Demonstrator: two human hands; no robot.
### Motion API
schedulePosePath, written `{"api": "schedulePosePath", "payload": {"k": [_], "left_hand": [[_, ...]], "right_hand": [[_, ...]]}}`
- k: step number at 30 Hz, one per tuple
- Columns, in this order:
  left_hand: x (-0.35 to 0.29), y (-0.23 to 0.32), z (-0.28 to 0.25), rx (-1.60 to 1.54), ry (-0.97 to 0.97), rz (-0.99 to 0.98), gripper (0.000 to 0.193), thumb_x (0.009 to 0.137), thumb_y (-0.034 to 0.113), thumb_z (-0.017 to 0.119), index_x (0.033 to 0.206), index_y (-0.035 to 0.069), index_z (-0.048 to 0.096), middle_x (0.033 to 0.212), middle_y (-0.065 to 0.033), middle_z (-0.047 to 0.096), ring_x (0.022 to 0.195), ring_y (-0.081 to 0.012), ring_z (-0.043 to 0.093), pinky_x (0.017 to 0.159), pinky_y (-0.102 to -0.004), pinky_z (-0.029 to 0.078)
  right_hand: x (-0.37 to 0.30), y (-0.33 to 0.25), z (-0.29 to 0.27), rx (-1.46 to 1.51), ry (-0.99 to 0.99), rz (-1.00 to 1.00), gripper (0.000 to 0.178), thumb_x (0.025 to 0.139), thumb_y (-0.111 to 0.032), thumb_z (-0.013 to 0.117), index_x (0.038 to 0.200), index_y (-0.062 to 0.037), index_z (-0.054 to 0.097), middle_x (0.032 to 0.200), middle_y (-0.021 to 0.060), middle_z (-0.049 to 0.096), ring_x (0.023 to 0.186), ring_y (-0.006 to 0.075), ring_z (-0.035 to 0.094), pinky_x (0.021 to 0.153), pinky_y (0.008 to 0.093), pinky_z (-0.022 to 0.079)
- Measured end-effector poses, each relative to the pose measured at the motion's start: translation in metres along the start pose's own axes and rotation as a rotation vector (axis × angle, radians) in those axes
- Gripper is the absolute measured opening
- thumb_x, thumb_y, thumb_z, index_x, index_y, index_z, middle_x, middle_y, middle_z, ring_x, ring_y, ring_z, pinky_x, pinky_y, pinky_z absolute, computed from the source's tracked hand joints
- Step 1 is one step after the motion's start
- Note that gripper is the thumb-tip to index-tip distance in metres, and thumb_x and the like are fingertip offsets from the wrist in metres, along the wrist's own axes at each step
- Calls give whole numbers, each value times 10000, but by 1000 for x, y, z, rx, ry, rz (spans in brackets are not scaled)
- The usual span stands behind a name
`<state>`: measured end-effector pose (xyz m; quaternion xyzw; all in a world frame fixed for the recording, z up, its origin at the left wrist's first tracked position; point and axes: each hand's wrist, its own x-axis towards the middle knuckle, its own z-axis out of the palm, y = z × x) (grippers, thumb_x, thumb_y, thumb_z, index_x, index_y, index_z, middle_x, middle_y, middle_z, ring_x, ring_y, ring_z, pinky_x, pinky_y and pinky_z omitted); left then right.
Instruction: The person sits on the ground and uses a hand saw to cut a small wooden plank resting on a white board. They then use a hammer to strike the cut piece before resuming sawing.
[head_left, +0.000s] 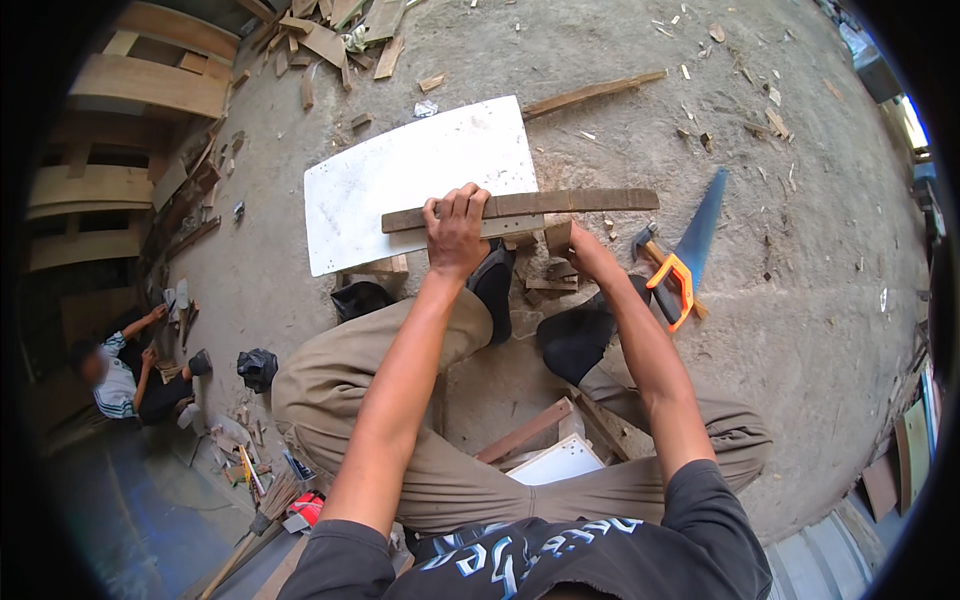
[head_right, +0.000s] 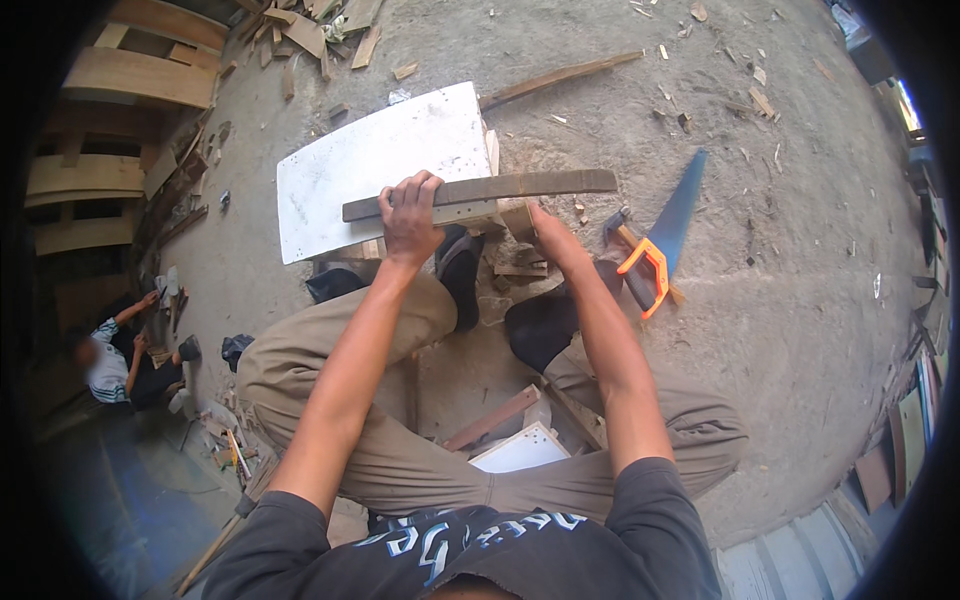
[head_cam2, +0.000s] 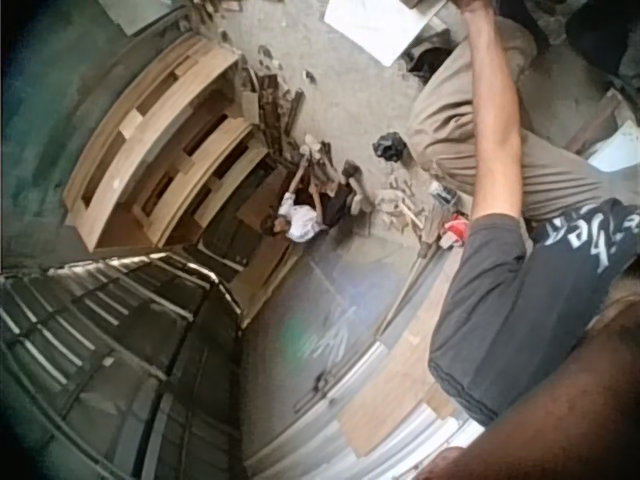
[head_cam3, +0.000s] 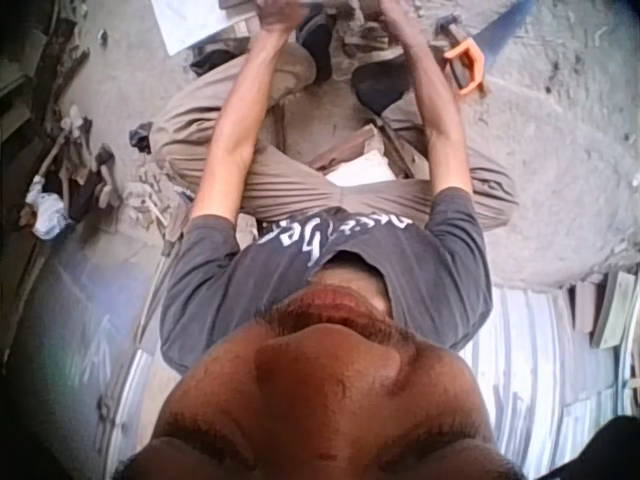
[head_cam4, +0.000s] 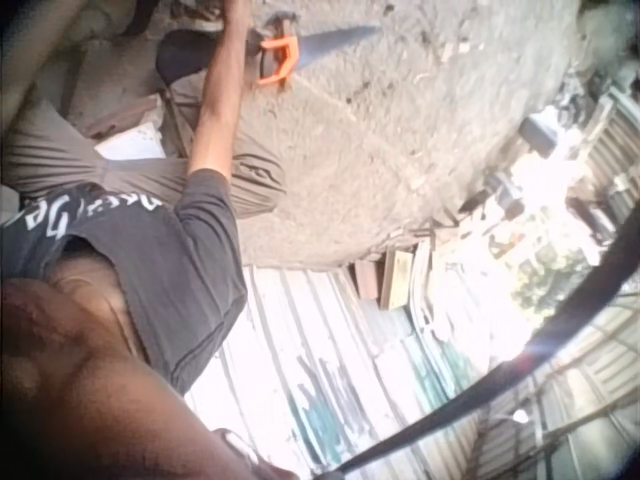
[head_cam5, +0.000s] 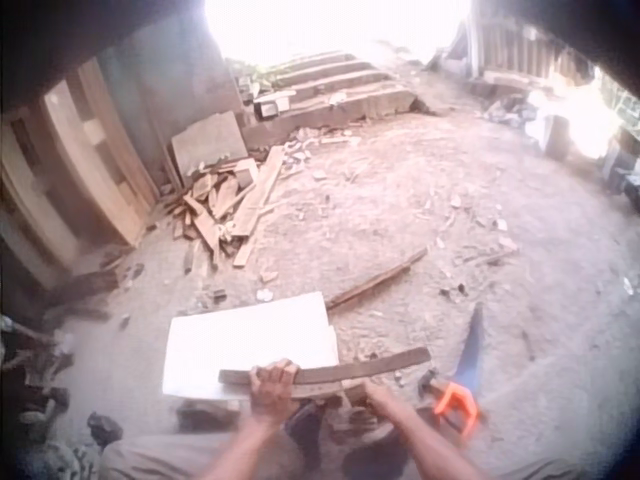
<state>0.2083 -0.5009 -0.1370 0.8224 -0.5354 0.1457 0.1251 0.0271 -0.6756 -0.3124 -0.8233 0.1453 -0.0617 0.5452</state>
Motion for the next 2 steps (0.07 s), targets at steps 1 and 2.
{"api": "schedulePosePath", "payload": {"k": [1,2], "left_hand": [[-1,1,-1,-2,-6,-14,673,560,13,691,1192,162,513,1225,-15,543,1181,-208,522,1003,-462,319],[-1,0,-1,9,-8,-10,668,575,28,685,1205,166,507,1236,-18,543,1184,-210,522,1008,-462,315]], "right_hand": [[1,-1,5,-51,13,-56,594,857,38,581,1414,-97,425,1343,243,552,1232,379,559,990,441,462],[4,-3,12,-101,27,-112,565,898,6,578,1426,-117,419,1405,215,524,1264,361,548,997,436,464]]}}
